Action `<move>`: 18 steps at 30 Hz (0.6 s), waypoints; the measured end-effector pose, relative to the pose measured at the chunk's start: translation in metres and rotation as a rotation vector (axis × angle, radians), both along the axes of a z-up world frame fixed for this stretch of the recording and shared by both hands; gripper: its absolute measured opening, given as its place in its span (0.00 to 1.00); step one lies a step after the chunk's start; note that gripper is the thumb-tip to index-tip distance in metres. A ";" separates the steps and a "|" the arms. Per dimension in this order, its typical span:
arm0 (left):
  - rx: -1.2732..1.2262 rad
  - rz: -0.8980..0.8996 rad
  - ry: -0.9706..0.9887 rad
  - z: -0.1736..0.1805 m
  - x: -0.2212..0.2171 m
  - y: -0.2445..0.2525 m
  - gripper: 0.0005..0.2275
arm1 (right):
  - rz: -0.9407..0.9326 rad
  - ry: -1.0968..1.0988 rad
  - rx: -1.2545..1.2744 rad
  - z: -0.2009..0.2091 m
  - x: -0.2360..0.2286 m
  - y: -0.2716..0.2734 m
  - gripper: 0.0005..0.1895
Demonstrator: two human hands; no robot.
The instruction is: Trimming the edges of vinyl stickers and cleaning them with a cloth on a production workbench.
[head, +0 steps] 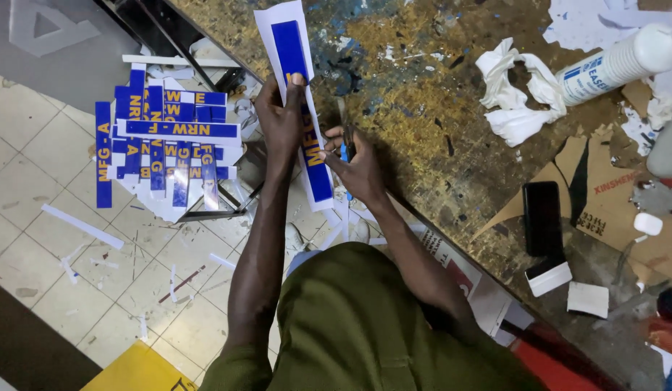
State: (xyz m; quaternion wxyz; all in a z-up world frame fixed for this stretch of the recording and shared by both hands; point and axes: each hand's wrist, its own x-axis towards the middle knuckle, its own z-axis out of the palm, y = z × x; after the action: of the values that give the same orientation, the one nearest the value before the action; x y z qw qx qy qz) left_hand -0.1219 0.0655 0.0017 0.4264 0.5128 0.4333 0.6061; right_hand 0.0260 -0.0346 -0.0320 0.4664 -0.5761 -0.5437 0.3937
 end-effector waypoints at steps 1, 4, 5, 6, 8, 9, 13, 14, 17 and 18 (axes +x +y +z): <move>-0.018 0.020 0.010 0.001 -0.004 -0.002 0.17 | -0.008 -0.011 0.008 -0.001 0.000 -0.001 0.19; -0.002 0.061 0.032 -0.006 -0.017 0.004 0.18 | -0.029 -0.032 -0.022 -0.007 0.004 -0.003 0.18; 0.032 0.079 0.044 -0.010 -0.021 0.007 0.20 | -0.045 -0.043 -0.062 -0.009 0.005 -0.004 0.18; 0.030 0.080 0.044 -0.013 -0.027 0.009 0.20 | -0.045 -0.043 -0.064 -0.013 0.008 -0.004 0.18; 0.018 0.108 0.029 -0.017 -0.038 0.012 0.19 | -0.037 -0.068 -0.057 -0.022 0.013 -0.004 0.14; 0.018 0.109 0.030 -0.014 -0.041 0.011 0.19 | -0.035 -0.068 -0.057 -0.024 0.015 -0.005 0.14; 0.011 0.120 -0.096 -0.007 -0.057 0.009 0.17 | 0.112 -0.236 -0.320 -0.027 0.016 -0.008 0.23; 0.032 0.117 -0.138 -0.006 -0.061 0.009 0.16 | 0.094 -0.381 -0.294 -0.026 0.014 -0.009 0.22; -0.009 0.139 -0.135 -0.010 -0.072 0.008 0.17 | -0.024 -0.595 -0.205 -0.051 0.010 -0.005 0.31; -0.008 0.142 -0.132 -0.006 -0.074 0.004 0.17 | -0.021 -0.593 -0.204 -0.045 0.004 -0.006 0.31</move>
State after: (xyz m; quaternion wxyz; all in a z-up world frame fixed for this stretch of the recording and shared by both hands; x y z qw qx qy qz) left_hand -0.1956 0.0698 -0.0046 0.4124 0.4380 0.4418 0.6655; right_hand 0.0302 -0.0402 -0.0771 0.2312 -0.7151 -0.6079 0.2561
